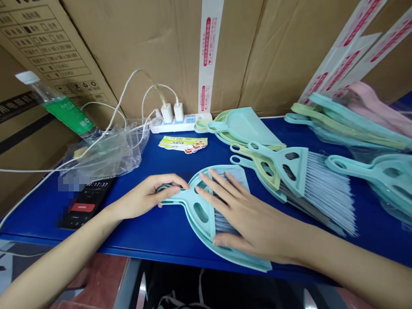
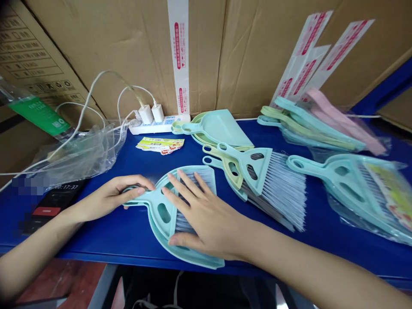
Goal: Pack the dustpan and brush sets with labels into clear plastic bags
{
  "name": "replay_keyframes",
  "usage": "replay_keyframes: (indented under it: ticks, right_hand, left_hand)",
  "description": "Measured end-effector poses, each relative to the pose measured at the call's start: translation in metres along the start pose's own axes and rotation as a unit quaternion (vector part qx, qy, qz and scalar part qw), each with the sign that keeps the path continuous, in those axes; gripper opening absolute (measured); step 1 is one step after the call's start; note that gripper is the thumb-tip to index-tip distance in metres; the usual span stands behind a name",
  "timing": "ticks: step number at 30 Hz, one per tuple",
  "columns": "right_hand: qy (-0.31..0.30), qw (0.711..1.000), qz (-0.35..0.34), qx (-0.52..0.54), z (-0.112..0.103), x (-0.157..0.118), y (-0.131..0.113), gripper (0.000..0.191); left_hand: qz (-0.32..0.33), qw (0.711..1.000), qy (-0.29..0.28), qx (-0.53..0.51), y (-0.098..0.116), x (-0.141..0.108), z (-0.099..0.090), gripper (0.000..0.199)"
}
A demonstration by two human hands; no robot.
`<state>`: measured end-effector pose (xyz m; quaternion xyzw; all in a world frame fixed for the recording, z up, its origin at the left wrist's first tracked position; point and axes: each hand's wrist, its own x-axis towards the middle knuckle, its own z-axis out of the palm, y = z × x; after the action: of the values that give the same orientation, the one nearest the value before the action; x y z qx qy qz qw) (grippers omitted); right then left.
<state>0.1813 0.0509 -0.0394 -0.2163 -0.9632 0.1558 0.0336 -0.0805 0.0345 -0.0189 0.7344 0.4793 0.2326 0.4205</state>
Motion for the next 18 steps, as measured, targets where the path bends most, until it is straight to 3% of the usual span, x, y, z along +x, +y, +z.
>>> replay_keyframes:
  ticks: [10,18]
  right_hand:
    - [0.028,0.999,-0.007,-0.014,0.0075,-0.003,-0.002,0.075]
    - [0.005,1.0,0.012,0.009,0.0032,-0.0025,-0.0058,0.075]
  left_hand:
    - [0.007,1.0,-0.004,-0.014,0.002,0.0045,0.0009,0.039]
    - [0.011,1.0,-0.005,-0.006,0.0017,0.0045,0.0014,0.036]
